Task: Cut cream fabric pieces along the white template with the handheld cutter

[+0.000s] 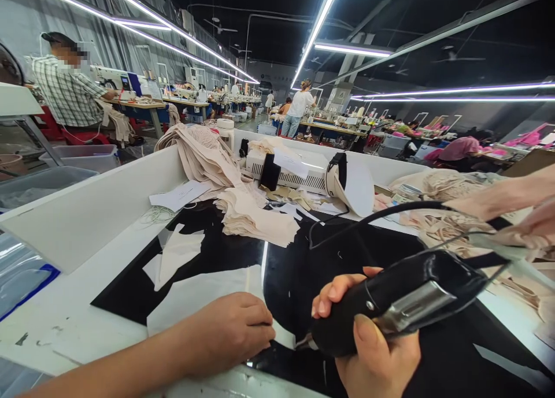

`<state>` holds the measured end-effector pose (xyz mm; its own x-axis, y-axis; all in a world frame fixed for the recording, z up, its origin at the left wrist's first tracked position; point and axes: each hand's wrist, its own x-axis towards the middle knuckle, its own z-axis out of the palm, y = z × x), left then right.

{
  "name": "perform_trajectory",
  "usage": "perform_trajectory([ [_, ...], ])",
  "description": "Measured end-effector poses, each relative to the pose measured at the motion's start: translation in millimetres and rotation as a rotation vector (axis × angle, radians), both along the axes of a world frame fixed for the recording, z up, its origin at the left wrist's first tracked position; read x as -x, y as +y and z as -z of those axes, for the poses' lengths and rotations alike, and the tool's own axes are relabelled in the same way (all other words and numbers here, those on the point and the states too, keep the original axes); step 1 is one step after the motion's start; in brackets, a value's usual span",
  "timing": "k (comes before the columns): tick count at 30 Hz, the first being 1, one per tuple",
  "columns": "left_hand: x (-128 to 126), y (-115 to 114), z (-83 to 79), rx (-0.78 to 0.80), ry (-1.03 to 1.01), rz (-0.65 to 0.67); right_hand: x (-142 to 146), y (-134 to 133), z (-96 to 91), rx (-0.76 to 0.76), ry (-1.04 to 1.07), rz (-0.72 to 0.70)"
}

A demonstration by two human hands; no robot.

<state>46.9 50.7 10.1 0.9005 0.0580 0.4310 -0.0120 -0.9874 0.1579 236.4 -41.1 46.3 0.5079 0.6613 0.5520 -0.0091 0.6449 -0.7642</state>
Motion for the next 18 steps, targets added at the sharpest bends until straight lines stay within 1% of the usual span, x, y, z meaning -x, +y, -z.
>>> perform_trajectory([
  [5,7.9,3.2,-1.2,0.043,-0.022,0.016,-1.1,1.0,-1.1,-0.008,-0.013,-0.002],
  [18,2.8,1.5,8.0,0.1,-0.064,0.017,-5.2,-0.6,-9.3,0.024,-0.023,0.061],
])
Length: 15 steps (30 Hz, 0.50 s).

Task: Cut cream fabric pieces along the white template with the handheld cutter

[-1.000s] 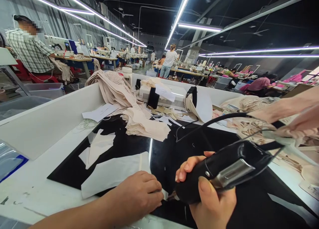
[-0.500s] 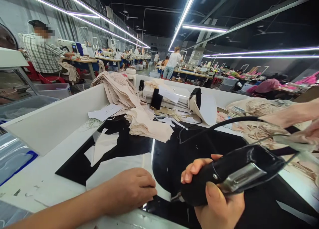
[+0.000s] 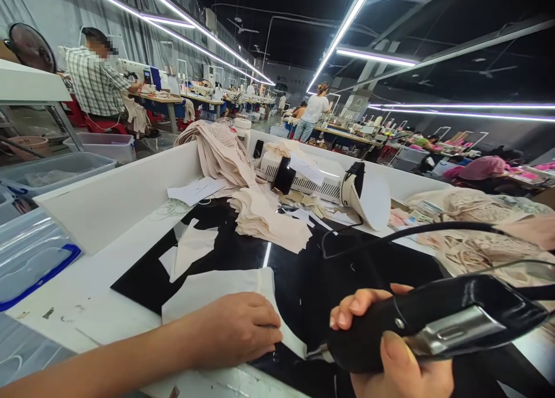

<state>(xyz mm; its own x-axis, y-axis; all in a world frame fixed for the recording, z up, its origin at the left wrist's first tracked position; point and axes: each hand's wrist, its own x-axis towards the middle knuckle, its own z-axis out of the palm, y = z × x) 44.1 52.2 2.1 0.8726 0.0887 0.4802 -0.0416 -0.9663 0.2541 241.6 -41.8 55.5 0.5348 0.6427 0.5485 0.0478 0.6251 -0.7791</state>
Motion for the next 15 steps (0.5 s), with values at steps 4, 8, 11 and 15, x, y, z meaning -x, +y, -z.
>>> perform_trajectory([
  [4,-0.9,0.3,-0.9,0.0,0.005,-0.001,-0.6,-0.9,-1.3,0.037,0.011,-0.003],
  [8,-1.6,0.0,-2.4,-0.001,0.01,-0.006,-1.5,-1.5,-0.8,0.038,0.006,-0.004],
  [11,-2.0,-0.8,-3.8,-0.007,0.013,-0.014,-1.9,-2.1,0.1,0.034,0.006,-0.005],
  [15,-2.3,-1.9,-5.1,-0.01,0.02,-0.019,-2.6,-3.1,0.3,0.035,0.002,-0.007],
])
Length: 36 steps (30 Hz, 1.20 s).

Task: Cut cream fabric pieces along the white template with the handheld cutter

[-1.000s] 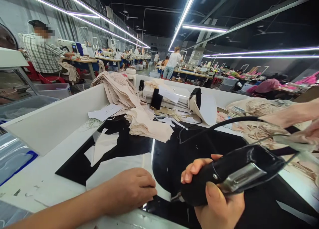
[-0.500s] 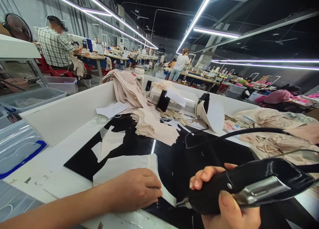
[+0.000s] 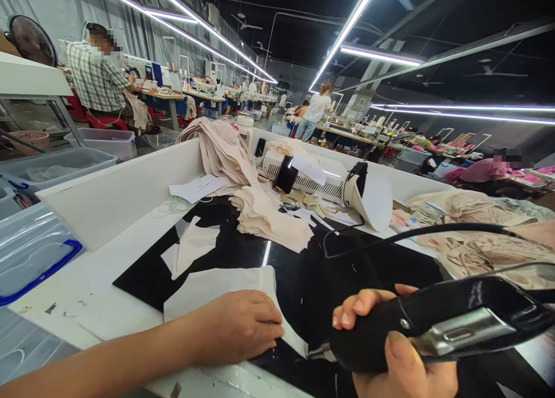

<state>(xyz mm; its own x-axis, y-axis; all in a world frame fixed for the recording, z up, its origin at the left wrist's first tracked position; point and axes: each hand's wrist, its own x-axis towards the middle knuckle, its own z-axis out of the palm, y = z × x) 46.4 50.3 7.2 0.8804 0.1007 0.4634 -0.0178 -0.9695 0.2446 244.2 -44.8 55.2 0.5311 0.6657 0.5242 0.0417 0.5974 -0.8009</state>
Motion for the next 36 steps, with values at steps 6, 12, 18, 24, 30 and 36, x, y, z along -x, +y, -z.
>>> perform_trajectory([
  [6,0.6,0.7,2.4,-0.002,0.002,0.001,7.7,5.5,-9.6,-0.015,0.046,0.029],
  [12,-0.2,-1.6,4.0,0.002,-0.008,-0.006,26.0,17.0,-15.8,-0.053,0.117,0.013],
  [18,-6.7,-5.3,1.3,-0.003,-0.051,0.017,29.9,20.5,-13.5,-0.058,0.126,-0.001],
  [24,-8.4,-6.3,-1.3,0.016,-0.053,0.012,28.1,18.8,-12.7,-0.071,0.1,-0.003],
  [30,-5.2,-5.5,1.0,0.036,-0.042,0.01,26.6,16.0,-10.7,-0.009,0.069,-0.014],
  [36,-0.6,-3.4,1.3,0.02,-0.019,-0.007,20.1,10.5,-14.0,-0.036,0.08,0.038],
])
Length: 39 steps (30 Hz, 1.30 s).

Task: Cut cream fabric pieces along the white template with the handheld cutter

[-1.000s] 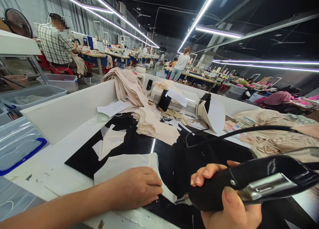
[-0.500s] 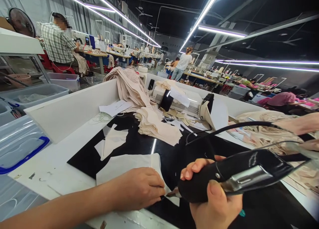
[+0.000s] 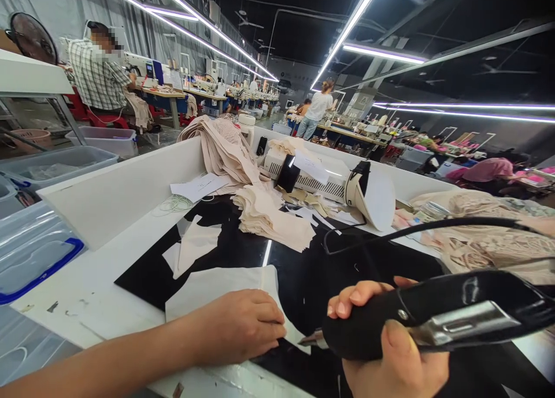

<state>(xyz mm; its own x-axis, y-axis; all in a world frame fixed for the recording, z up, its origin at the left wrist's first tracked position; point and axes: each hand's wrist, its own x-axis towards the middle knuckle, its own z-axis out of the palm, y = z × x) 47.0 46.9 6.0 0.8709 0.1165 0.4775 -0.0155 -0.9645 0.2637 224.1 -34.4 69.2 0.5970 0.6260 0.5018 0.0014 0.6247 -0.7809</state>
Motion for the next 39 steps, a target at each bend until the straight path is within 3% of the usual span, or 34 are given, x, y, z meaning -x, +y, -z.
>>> perform_trajectory([
  [16,0.6,1.0,4.4,0.001,-0.02,-0.007,7.0,8.7,-4.5,-0.021,0.058,0.057],
  [23,-1.1,-2.9,4.4,0.019,-0.022,0.008,9.4,18.2,2.2,-0.018,0.058,0.072],
  [39,-0.1,1.2,3.0,-0.004,-0.011,-0.005,-0.3,10.2,0.6,0.011,0.052,0.121],
])
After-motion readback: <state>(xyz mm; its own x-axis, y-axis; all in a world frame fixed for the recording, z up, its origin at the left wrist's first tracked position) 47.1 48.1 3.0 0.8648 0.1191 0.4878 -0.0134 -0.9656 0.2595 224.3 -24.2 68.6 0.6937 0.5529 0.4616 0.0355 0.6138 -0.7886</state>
